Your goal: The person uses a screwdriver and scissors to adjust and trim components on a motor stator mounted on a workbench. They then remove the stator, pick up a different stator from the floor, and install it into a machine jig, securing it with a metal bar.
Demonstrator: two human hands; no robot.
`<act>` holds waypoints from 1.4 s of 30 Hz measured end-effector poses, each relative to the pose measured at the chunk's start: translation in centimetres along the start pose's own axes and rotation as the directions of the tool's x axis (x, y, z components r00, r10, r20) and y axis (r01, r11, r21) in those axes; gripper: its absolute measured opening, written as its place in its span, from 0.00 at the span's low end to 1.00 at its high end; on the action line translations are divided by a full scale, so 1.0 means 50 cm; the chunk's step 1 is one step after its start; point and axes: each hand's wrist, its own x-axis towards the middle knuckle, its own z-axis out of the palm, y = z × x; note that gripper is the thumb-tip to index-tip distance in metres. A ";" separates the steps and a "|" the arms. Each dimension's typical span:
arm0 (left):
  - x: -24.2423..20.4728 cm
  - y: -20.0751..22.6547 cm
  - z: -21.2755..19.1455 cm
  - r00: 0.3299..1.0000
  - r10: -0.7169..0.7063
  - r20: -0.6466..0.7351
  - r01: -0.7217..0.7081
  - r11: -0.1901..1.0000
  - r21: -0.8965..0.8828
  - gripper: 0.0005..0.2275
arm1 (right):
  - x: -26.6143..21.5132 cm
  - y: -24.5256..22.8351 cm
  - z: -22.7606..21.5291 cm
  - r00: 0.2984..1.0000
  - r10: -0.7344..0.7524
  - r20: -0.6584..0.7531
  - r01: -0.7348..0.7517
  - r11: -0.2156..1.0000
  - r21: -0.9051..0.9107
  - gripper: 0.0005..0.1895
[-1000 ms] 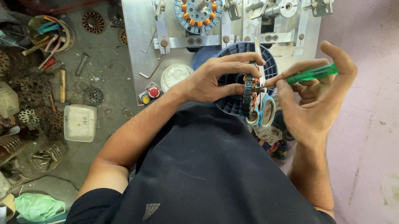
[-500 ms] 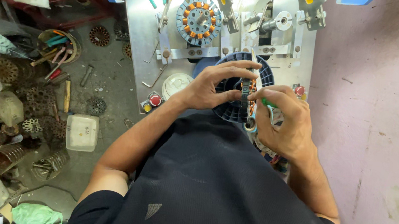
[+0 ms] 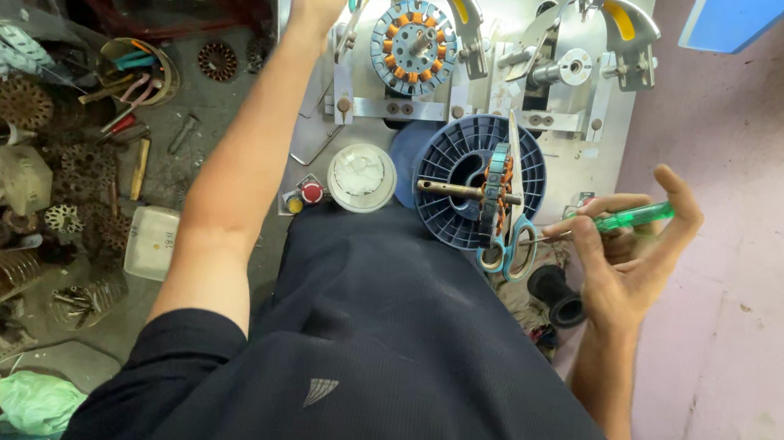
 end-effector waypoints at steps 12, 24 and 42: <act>0.015 0.122 0.054 0.955 -0.048 0.292 0.117 0.967 -0.224 0.15 | 0.055 0.132 -0.043 0.969 0.242 -0.050 -0.201 0.650 -0.733 0.26; -0.178 0.114 0.078 0.945 0.132 0.299 -0.022 0.939 -0.344 0.35 | 0.118 0.494 -0.038 0.953 0.271 0.135 -0.052 0.585 -0.809 0.18; -0.173 0.165 0.065 0.996 -0.049 0.075 0.070 0.948 -0.309 0.18 | 0.311 0.287 0.055 0.873 -0.323 0.365 0.450 0.821 -0.352 0.07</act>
